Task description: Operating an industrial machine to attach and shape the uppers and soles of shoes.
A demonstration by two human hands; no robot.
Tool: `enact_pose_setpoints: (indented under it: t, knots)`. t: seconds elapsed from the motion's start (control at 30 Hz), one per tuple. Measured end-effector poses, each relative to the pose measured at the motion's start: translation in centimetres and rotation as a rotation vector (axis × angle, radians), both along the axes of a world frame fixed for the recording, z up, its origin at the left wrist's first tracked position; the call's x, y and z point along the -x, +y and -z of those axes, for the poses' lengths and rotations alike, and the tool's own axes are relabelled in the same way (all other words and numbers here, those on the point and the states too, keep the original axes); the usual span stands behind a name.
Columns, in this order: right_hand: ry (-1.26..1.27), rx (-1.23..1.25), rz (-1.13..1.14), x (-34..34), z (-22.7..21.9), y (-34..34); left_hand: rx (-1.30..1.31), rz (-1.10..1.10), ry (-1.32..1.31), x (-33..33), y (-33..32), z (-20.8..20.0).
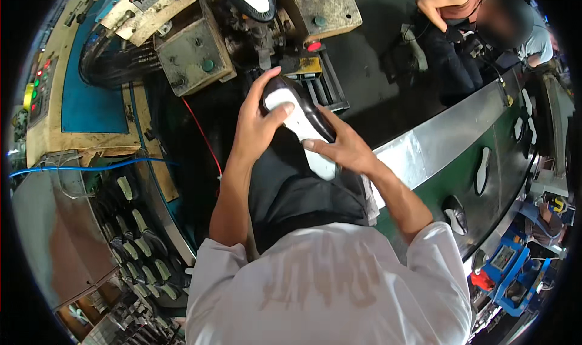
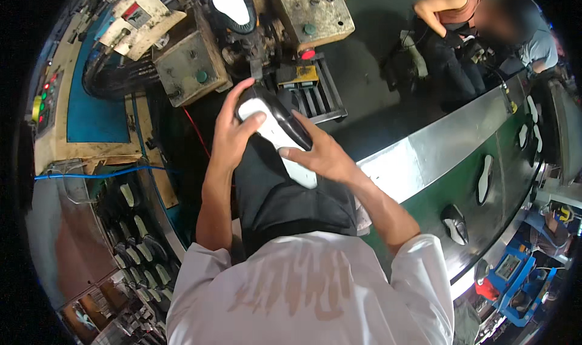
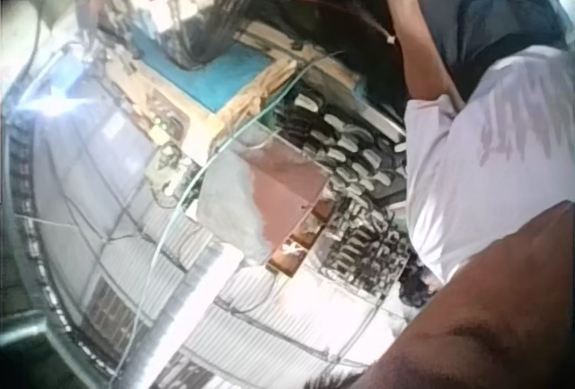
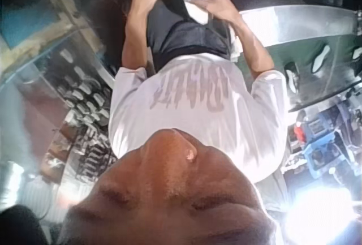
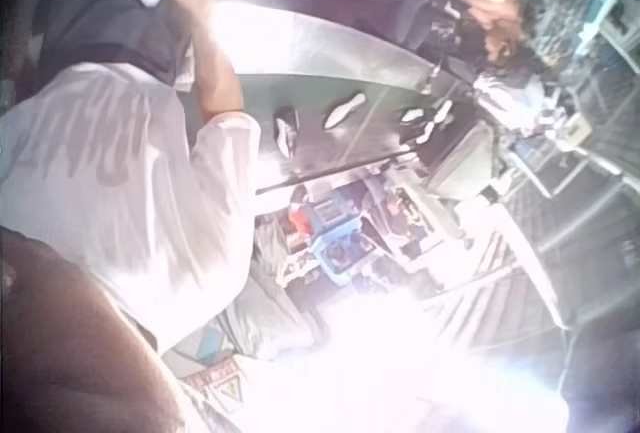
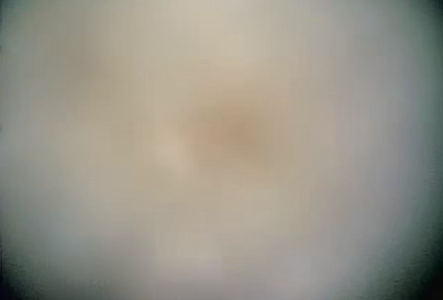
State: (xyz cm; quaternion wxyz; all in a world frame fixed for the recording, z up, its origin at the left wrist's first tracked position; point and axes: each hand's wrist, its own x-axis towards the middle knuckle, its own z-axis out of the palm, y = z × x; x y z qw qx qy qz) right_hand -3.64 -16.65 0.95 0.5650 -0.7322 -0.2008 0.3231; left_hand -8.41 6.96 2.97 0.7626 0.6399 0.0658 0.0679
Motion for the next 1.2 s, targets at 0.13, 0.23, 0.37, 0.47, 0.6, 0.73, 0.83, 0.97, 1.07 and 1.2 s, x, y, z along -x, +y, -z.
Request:
enact_pose_setpoints:
  t: [0.13,0.23,0.37,0.47,0.6,0.73,0.83,0.97,1.07,1.2]
  knots:
    - [-0.457,0.279,0.058,5.1,0.4,-0.6,0.122,-0.133,0.339,-2.3,0.4,7.0]
    - [-0.838,0.555,-0.162,6.3,4.1,-1.4,0.103,-0.131,0.475,-3.0,-0.1,10.8]
    - [-0.863,0.557,-0.185,6.1,6.0,-1.8,-0.312,-0.221,0.280,-4.4,0.0,11.8]
    - [-0.868,0.548,-0.196,6.3,6.7,-1.8,-0.541,-0.356,0.213,-4.1,-1.2,12.2]
    - [-0.914,0.543,-0.184,6.4,6.8,-1.3,-0.485,-0.406,0.208,-3.7,-1.4,12.7]
    - [-0.925,0.566,-0.182,6.3,6.3,-0.8,-0.364,-0.320,0.283,-3.2,-3.1,12.2]
    - [-0.911,0.553,-0.207,6.2,6.3,-0.4,-0.243,-0.379,0.325,-2.8,-3.1,12.1]
    - [-0.814,0.460,-0.185,4.3,4.9,-1.9,-0.217,-0.259,0.368,-3.2,-2.7,10.7]
    - [-0.725,0.397,-0.099,3.2,2.7,-2.4,-0.174,-0.326,0.284,-5.0,2.9,12.3]
    - [-0.735,0.420,0.079,0.1,0.3,-3.6,-0.131,-0.583,0.040,-13.0,12.6,6.9]
